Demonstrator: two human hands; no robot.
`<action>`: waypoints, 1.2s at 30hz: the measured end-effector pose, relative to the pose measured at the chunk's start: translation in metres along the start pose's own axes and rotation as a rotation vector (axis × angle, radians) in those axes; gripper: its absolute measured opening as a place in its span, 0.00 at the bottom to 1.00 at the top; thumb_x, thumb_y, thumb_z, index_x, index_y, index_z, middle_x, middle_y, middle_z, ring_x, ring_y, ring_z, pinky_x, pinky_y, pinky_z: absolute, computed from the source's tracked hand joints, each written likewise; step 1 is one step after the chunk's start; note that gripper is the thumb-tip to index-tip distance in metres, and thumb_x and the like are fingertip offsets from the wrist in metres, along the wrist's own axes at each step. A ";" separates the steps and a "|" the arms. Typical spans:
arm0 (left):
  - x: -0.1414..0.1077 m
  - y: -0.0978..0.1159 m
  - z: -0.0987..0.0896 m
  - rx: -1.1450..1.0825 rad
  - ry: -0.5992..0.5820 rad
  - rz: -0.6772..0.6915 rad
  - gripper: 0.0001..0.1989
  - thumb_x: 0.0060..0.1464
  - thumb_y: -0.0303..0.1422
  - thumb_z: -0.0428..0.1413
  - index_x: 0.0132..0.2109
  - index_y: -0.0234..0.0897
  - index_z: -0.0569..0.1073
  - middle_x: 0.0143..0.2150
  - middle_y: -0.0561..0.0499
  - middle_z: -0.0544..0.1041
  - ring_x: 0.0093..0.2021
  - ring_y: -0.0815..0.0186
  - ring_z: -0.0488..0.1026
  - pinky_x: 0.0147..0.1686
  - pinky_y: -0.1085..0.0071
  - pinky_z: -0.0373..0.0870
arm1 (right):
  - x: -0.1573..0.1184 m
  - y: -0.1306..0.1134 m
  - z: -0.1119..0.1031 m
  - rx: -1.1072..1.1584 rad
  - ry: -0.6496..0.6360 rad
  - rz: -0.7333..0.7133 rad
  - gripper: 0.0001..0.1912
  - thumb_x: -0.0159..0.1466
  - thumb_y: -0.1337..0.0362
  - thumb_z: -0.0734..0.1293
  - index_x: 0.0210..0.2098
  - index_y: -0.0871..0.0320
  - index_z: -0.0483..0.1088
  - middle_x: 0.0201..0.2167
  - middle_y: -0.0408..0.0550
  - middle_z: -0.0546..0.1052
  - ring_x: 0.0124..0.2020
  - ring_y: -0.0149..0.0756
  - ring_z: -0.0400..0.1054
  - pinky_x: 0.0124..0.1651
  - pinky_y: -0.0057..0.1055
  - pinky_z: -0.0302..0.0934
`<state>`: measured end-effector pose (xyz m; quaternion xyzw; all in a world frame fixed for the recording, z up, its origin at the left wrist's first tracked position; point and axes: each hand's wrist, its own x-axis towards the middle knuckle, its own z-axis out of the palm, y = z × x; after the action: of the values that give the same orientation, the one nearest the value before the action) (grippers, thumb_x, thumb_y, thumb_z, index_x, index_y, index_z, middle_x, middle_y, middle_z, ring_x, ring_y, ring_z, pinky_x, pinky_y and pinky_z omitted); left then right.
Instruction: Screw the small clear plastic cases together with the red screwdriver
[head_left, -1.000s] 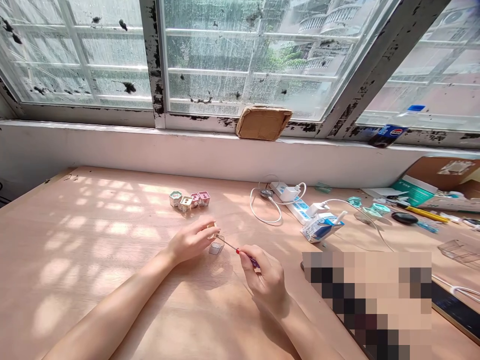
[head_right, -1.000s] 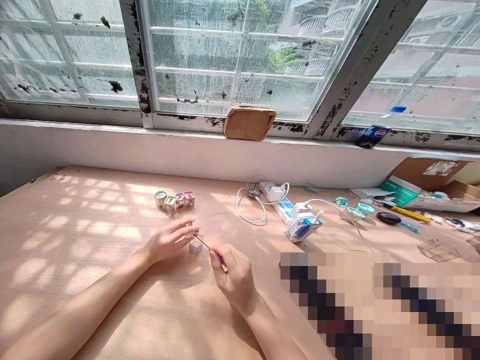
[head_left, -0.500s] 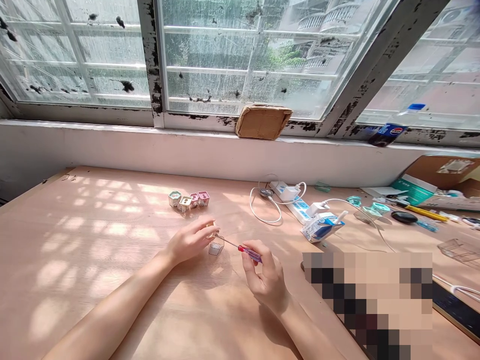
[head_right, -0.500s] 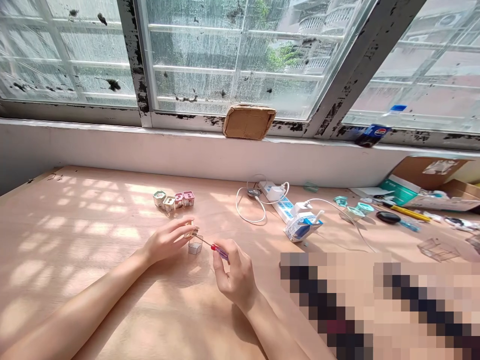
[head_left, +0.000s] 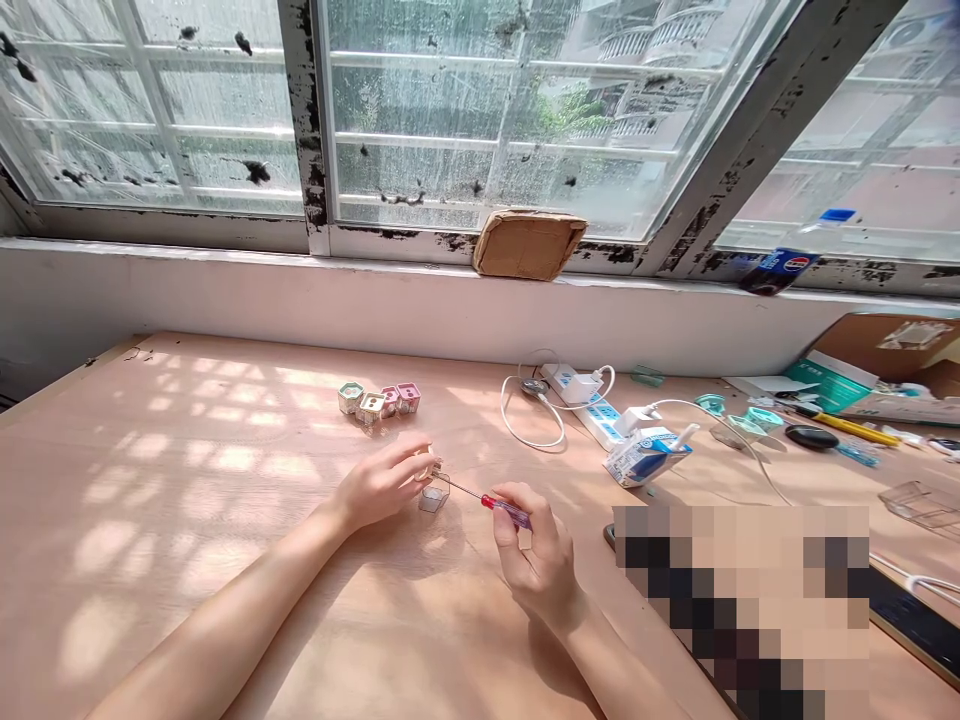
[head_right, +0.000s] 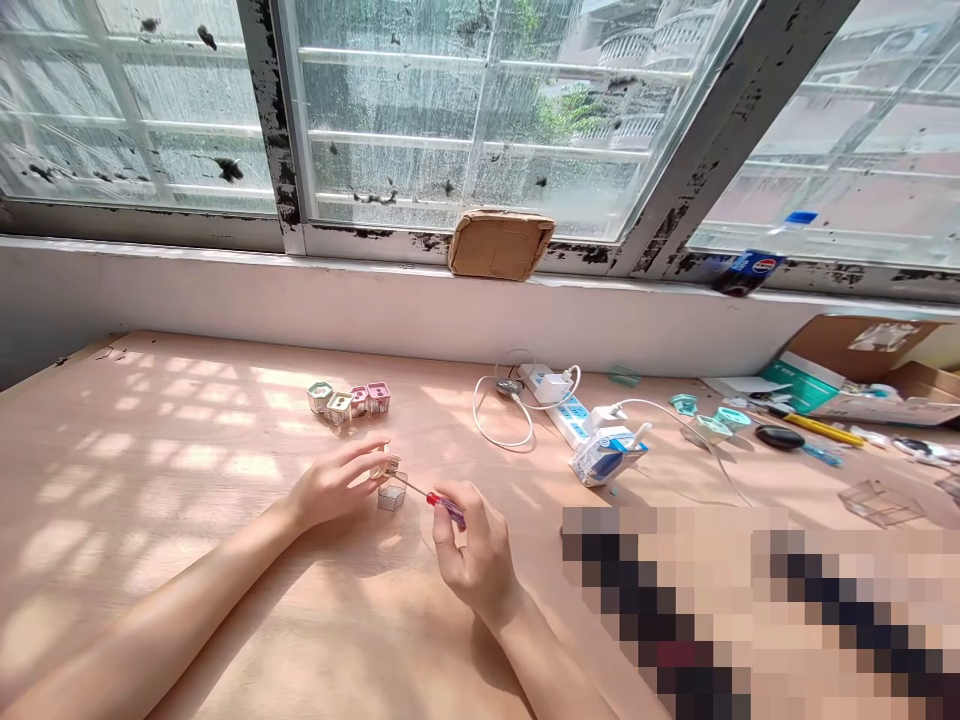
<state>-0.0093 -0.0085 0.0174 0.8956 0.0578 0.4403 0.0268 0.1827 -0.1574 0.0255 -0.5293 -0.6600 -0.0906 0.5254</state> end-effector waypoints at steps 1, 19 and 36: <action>0.000 0.000 0.000 -0.003 0.000 0.001 0.15 0.65 0.25 0.53 0.57 0.38 0.70 0.54 0.39 0.79 0.53 0.58 0.80 0.50 0.61 0.84 | 0.000 0.000 0.000 0.001 0.004 0.002 0.10 0.71 0.68 0.61 0.50 0.52 0.67 0.34 0.48 0.79 0.30 0.37 0.76 0.30 0.30 0.70; 0.002 0.004 -0.001 -0.019 0.004 -0.012 0.15 0.65 0.25 0.53 0.57 0.37 0.72 0.53 0.39 0.79 0.54 0.58 0.80 0.51 0.62 0.84 | 0.002 -0.001 -0.003 -0.004 0.005 -0.071 0.10 0.71 0.69 0.61 0.51 0.55 0.66 0.34 0.46 0.76 0.29 0.34 0.74 0.30 0.27 0.69; 0.001 0.006 0.003 0.076 0.064 0.017 0.10 0.67 0.27 0.53 0.53 0.33 0.72 0.51 0.40 0.81 0.52 0.62 0.80 0.51 0.66 0.83 | -0.002 0.001 -0.006 0.017 -0.032 -0.056 0.08 0.72 0.69 0.60 0.48 0.56 0.68 0.34 0.46 0.76 0.31 0.33 0.75 0.32 0.25 0.70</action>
<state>-0.0060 -0.0139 0.0168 0.8818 0.0680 0.4666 -0.0127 0.1870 -0.1624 0.0261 -0.5075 -0.6835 -0.0911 0.5167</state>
